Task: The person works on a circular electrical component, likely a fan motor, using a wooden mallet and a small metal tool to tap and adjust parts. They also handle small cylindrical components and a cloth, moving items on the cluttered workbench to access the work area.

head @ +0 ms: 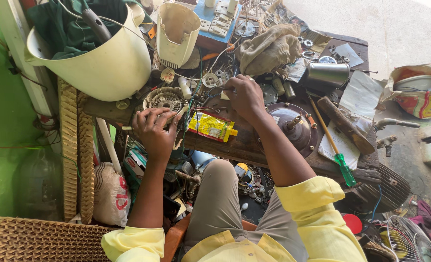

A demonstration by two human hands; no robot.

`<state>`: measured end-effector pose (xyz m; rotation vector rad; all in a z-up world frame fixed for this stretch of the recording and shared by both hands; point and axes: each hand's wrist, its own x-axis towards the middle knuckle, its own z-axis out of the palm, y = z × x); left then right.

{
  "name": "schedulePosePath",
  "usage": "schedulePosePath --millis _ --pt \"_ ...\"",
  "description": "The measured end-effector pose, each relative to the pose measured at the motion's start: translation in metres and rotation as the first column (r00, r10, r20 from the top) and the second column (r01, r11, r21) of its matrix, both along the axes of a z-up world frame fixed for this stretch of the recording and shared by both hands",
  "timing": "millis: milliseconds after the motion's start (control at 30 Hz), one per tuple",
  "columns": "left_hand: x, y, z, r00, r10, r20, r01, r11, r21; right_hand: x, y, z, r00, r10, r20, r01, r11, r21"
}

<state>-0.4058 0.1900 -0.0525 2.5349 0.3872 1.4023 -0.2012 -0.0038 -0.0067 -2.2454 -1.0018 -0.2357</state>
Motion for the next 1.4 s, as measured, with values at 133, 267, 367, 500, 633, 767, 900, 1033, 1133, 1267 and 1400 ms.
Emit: schedulePosePath --millis 133,267,367,500,633,767,900,1033,1133,1267,1400 --pt "-0.002 0.001 0.000 1.000 -0.017 -0.023 0.016 0.999 -0.032 0.002 -0.002 -0.002 0.997 0.031 -0.076 -0.026 0.998 0.058" --pt "0.000 -0.001 -0.005 1.000 0.013 -0.002 -0.013 1.000 -0.026 -0.003 -0.002 0.001 0.986 0.097 -0.136 -0.123 0.972 -0.200" --pt "0.003 -0.009 -0.010 0.997 0.031 0.070 -0.029 0.999 -0.041 -0.007 -0.001 0.007 0.992 0.106 -0.070 -0.122 0.947 -0.298" --pt "-0.002 -0.035 -0.015 0.979 -0.109 0.173 0.114 0.993 -0.017 -0.009 -0.001 0.013 1.000 -0.023 0.000 0.022 0.962 -0.271" --pt "0.000 -0.054 -0.008 0.951 -0.234 0.204 0.242 0.970 -0.012 -0.009 -0.002 0.008 0.984 0.022 0.177 0.044 0.932 -0.360" --pt "0.032 -0.049 0.008 0.939 -0.296 0.174 0.301 0.954 0.001 -0.004 -0.009 -0.001 0.998 0.064 -0.013 -0.064 0.934 -0.353" --pt "0.102 -0.024 0.029 0.869 -0.492 -0.053 0.494 0.869 0.041 0.004 -0.012 -0.013 0.984 0.112 -0.137 -0.153 0.927 -0.343" --pt "0.173 -0.009 0.048 0.817 -0.440 -0.372 0.517 0.845 0.137 0.007 -0.013 -0.018 0.990 0.087 -0.108 -0.116 0.948 -0.297" --pt "0.189 -0.010 0.055 0.609 -0.215 -0.763 0.448 0.888 0.106 0.005 -0.015 -0.010 0.988 0.047 -0.149 -0.079 0.973 -0.217" --pt "0.175 -0.007 0.062 0.521 -0.125 -0.844 0.369 0.925 0.091 -0.002 -0.010 0.000 0.997 0.058 0.046 -0.045 0.968 -0.247" --pt "0.158 -0.001 0.063 0.559 -0.144 -0.816 0.306 0.951 0.043 -0.005 -0.006 0.007 0.998 -0.002 0.056 0.026 0.905 -0.424"
